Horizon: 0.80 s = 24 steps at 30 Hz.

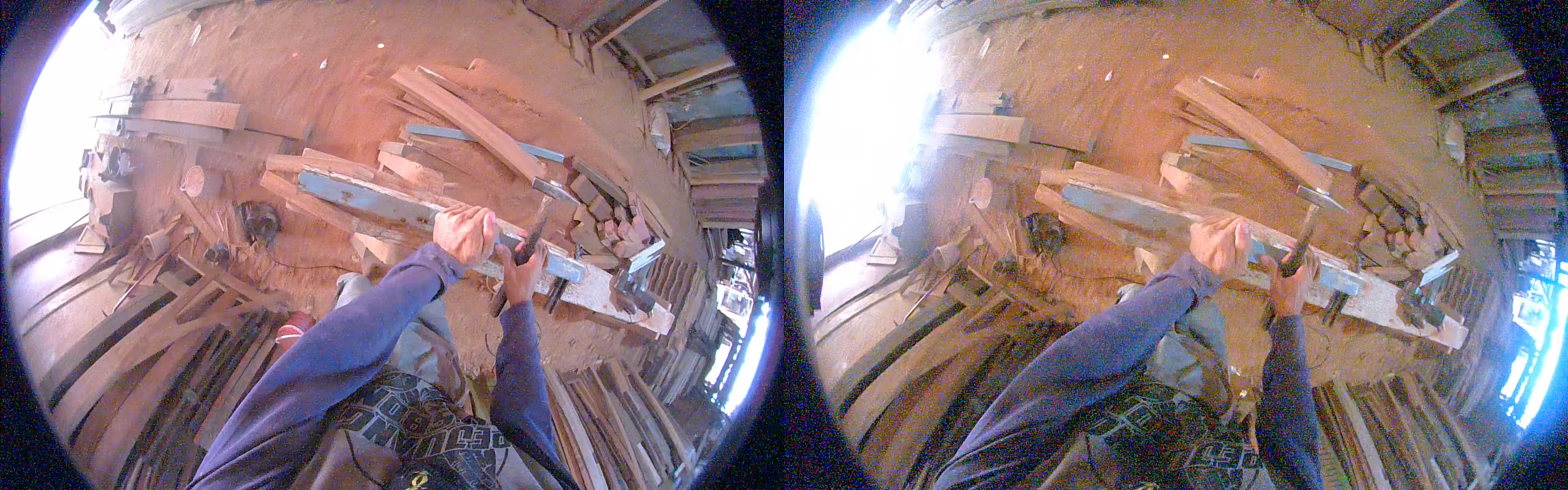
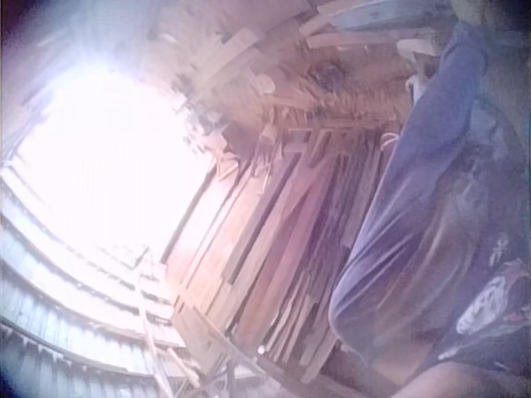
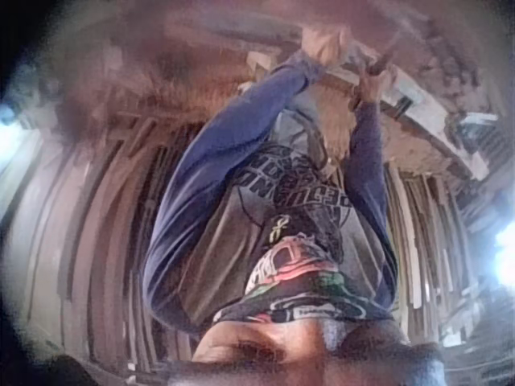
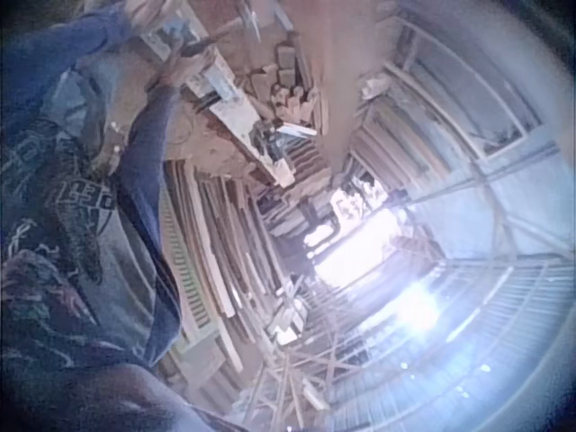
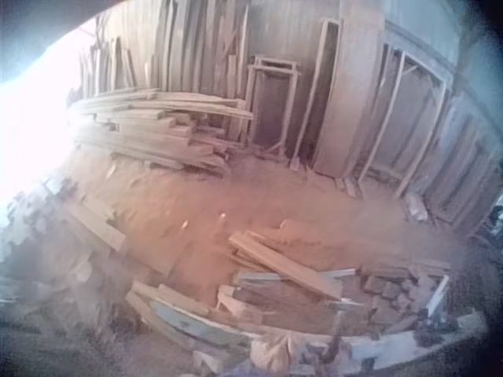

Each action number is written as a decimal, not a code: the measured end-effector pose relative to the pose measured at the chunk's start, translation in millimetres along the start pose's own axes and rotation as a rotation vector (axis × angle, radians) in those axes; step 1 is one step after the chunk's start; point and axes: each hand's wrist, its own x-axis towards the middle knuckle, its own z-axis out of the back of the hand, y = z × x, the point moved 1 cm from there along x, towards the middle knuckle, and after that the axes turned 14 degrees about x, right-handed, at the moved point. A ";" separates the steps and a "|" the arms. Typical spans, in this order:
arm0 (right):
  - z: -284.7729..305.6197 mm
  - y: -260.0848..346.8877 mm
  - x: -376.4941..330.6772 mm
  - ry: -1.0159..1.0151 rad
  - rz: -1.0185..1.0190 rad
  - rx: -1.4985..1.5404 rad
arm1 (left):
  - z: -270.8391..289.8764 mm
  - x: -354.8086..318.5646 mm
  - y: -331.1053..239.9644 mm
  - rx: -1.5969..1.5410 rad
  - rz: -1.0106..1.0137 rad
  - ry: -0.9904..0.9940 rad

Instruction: The person uses a hammer to pry and remove nails from a long, painted wooden plank resting on a workbench. The person repeatedly strikes the nail heads and uses the claw to extract them, then sets the plank aside.

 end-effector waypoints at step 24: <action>7.7 -6.1 5.1 0.118 -0.066 -0.072 | -13.8 -43.4 -66.4 -0.176 -0.097 0.482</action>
